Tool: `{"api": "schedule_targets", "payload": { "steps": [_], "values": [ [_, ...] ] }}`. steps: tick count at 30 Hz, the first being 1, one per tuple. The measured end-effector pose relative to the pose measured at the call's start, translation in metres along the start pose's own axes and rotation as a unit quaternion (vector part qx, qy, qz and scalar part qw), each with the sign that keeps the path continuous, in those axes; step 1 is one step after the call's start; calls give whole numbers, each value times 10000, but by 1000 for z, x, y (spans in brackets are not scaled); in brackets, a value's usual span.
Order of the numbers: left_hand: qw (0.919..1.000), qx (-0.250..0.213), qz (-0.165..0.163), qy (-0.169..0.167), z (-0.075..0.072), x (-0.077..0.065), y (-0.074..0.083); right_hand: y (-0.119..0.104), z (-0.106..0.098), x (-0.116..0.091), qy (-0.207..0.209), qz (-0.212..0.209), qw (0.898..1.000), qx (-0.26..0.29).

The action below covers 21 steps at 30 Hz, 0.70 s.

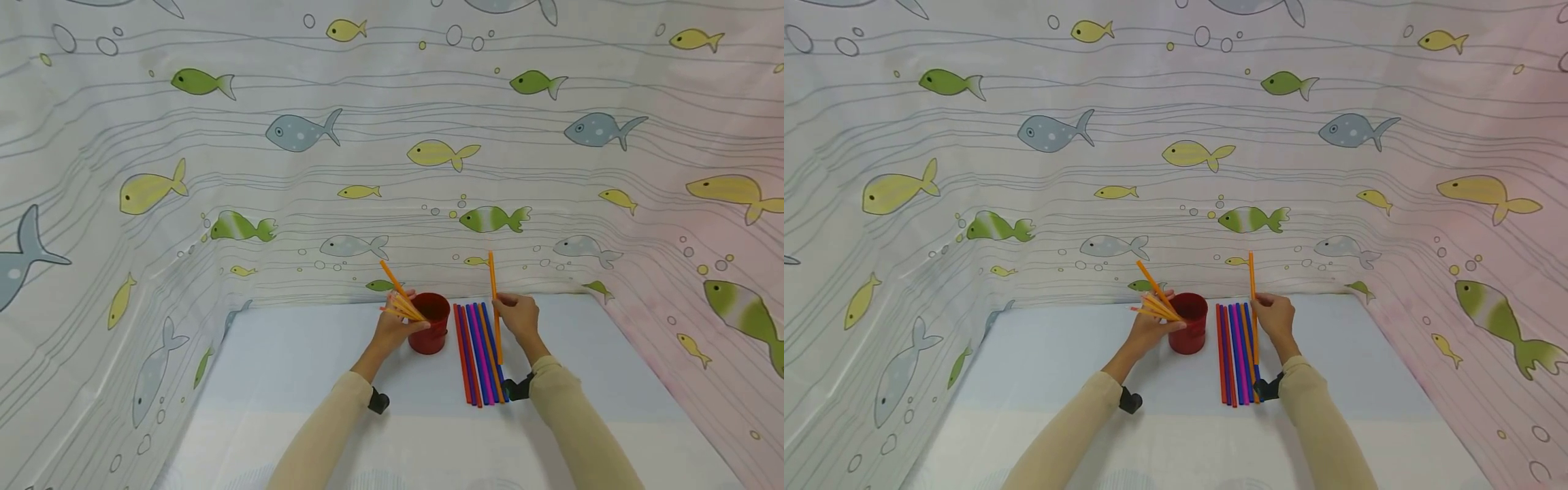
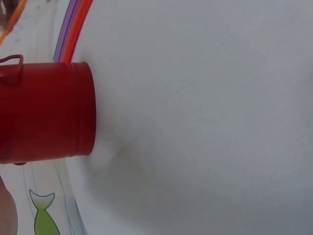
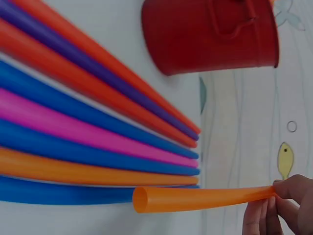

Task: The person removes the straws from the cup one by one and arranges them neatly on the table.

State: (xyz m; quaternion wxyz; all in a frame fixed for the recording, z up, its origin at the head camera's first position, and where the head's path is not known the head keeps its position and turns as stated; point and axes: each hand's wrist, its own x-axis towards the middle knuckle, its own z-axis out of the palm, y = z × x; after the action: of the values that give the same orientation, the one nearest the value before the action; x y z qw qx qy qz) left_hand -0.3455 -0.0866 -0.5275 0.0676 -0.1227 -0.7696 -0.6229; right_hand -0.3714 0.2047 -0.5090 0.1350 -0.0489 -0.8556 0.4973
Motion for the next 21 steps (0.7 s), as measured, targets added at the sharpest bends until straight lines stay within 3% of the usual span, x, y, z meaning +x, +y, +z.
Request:
{"api": "schedule_targets", "payload": {
  "steps": [13,15,21],
  "values": [
    [9999,-118,6,9,1,2,1,35,3,-10,-654,630,9943,-557],
    [9998,-200,-37,-51,-1,-1,10,39,3,-12,-668,647,9940,-577],
    [9999,-140,-7,-15,-1,3,3,48,6,-14,-759,744,9911,-796]
  ]
}}
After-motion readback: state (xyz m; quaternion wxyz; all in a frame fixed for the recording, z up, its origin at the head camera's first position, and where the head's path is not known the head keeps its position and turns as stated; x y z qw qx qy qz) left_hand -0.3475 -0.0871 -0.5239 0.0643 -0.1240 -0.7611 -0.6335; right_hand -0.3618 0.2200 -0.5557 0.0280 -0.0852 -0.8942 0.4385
